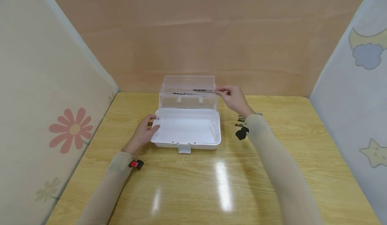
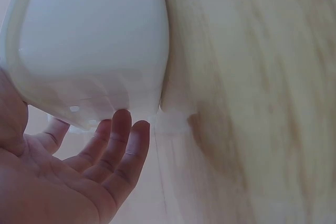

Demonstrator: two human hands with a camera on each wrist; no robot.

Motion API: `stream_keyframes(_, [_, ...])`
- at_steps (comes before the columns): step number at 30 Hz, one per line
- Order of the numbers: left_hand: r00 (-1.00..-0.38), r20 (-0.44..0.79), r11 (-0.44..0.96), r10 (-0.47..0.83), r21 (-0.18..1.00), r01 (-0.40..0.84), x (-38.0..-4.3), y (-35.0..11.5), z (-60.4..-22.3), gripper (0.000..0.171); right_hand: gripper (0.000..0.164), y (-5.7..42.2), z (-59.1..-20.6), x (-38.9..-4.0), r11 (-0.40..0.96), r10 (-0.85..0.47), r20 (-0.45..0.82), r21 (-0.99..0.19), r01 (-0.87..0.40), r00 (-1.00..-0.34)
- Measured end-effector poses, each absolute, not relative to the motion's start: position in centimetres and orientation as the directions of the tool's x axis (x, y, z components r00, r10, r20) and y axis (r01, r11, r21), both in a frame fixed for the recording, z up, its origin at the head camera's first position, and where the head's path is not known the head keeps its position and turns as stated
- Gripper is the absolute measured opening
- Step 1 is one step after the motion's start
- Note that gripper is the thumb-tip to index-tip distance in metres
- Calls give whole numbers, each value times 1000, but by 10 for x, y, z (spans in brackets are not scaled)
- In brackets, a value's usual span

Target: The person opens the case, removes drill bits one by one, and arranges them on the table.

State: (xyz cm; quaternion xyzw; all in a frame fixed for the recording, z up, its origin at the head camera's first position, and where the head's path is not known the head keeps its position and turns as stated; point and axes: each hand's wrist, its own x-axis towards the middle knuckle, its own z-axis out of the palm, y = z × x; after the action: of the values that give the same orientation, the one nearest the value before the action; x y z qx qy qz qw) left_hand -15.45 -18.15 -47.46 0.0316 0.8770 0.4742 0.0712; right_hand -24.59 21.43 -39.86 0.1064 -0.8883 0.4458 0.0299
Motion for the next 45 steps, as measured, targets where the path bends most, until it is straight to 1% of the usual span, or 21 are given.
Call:
stream_keyframes(12, [-988,-94,545,123,838,-12,-153,-182,-475,36,33,245,-401,-227,571,-137,116,-802,-173,-984])
stream_keyframes(18, [-989,-91,541,119,841,-12,-153,-181,-474,36,44,262,-402,-216,555,-117,8,-829,-72,-993])
stream_keyframes(21, [-989,-88,541,121,841,-9,-153,-181,-475,36,47,269,-404,-211,557,-112,-18,-829,-48,-994])
stream_keyframes(29, [-988,-89,532,130,846,-6,-155,-182,-476,38,49,284,-412,-197,550,-78,-23,-835,-24,-997])
stream_keyframes(33, [-987,-92,537,129,844,-9,-155,-182,-476,38,48,292,-419,-189,544,-71,-26,-839,-17,-997])
stream_keyframes(40, [-987,-100,547,124,837,-16,-155,-182,-476,38,48,307,-433,-172,496,-43,-81,-867,49,-996])
stream_keyframes(45, [-987,-94,542,128,840,-10,-156,-183,-476,38,54,317,-444,-159,483,-28,-125,-870,96,-992])
